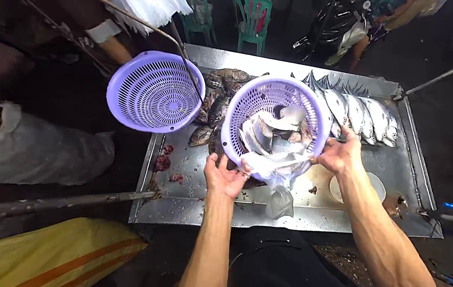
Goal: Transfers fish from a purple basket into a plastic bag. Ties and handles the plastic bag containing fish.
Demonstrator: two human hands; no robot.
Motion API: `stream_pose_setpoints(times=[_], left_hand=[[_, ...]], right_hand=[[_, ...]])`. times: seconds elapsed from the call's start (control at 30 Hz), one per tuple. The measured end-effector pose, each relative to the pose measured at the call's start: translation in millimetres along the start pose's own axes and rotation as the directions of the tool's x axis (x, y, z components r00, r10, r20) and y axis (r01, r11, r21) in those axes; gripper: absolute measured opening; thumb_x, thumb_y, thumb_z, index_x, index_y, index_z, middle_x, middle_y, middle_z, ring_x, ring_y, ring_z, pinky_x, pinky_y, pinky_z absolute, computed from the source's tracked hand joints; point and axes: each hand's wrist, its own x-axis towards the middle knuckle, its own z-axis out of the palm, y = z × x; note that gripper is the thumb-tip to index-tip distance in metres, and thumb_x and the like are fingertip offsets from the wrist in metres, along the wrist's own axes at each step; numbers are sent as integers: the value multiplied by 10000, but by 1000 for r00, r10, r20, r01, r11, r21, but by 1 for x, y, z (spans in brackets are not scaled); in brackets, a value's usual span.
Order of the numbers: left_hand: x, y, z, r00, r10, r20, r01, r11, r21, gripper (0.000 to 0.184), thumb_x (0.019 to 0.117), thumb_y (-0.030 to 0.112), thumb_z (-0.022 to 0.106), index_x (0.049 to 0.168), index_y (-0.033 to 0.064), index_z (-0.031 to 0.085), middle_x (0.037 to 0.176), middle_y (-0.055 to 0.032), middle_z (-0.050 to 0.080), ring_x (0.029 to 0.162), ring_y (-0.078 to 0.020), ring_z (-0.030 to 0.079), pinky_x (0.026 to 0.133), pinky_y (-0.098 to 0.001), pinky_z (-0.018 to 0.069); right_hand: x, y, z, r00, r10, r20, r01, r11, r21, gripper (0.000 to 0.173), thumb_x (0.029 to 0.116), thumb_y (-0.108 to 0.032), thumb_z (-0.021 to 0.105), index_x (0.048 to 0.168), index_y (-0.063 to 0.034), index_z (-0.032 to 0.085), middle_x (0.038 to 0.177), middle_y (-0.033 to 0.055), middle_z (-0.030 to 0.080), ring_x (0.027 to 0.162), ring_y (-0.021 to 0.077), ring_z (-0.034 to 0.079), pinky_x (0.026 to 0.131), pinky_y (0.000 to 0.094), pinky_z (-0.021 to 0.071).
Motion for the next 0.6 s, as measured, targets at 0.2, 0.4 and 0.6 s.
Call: stream_pose_setpoints(times=[0.2,0.4,0.6], left_hand=[[-5,7,-6,994,104,17,-104,995,-13,580,1027,449,284,1556,217,331,1396,-235,518,1039,-367,635,834,-528,540],[3,27,-3,988,157,10,-157,986,62,525,1030,561,303,1377,208,478,1202,-171,607,871,-301,652,732,-478,554],[16,31,0,996,91,-17,-87,985,152,786,956,789,301,1560,287,308,1259,-199,604,808,-286,654,655,-417,558]], right_hand=[[8,23,-8,998,-27,59,23,998,65,699,942,-719,366,1389,-198,497,1367,123,579,1165,341,618,809,628,527],[15,56,2,978,-161,131,119,951,285,747,931,-778,257,1383,-224,471,1332,120,584,1177,346,607,818,651,525],[21,52,10,934,-233,271,189,965,181,870,898,-855,125,1378,-238,507,1293,122,626,1130,346,635,784,645,539]])
